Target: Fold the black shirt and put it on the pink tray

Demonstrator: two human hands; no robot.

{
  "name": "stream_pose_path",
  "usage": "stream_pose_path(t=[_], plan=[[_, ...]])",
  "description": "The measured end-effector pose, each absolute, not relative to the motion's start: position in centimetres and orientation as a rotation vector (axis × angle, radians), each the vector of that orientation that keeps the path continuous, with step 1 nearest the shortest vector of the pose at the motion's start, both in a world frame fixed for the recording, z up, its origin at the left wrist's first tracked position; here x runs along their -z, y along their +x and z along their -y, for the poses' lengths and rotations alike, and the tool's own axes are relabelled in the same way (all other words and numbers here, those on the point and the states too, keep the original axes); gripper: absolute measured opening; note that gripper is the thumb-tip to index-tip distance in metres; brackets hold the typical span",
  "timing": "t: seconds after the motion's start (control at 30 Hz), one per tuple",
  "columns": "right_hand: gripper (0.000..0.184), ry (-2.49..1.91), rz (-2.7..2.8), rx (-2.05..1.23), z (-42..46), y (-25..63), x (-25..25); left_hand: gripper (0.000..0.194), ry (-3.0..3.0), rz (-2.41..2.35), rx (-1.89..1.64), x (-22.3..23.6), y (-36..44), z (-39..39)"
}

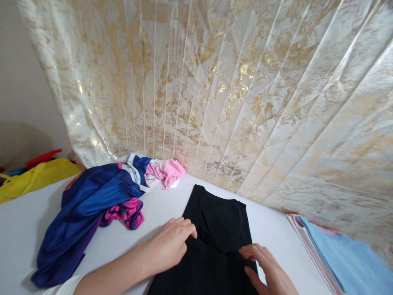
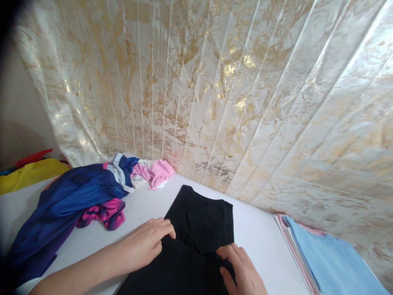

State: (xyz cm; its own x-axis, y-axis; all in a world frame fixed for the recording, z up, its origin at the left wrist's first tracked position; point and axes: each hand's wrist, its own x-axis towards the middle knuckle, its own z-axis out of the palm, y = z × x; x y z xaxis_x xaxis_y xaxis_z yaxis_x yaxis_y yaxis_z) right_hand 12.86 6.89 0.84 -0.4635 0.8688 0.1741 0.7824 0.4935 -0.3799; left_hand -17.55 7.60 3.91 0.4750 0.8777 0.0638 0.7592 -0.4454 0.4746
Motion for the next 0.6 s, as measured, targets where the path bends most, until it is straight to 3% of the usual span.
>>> stream_pose_path(t=[0.2, 0.37, 0.47, 0.6], plan=[[0.036, -1.352, 2.512, -0.155, -8.6, 7.8, -1.9, 0.054, 2.484, -1.264, -0.518, -3.5, -15.1, -8.6], [0.018, -1.386, 2.358, -0.249, -9.2, 7.9, -0.5, 0.038, 2.485, -1.191, -0.463, -2.8, -14.4, -8.9], [0.008, -1.409, 2.257, -0.372, -9.1, 8.3, -0.2, 0.042, 2.476, -1.151, -0.478, -3.0, -14.2, -8.7], [0.022, -1.419, 2.325, -0.4, -8.9, 8.1, -0.6, 0.044, 2.529, -1.036, -0.466, -3.2, -13.9, -8.5]])
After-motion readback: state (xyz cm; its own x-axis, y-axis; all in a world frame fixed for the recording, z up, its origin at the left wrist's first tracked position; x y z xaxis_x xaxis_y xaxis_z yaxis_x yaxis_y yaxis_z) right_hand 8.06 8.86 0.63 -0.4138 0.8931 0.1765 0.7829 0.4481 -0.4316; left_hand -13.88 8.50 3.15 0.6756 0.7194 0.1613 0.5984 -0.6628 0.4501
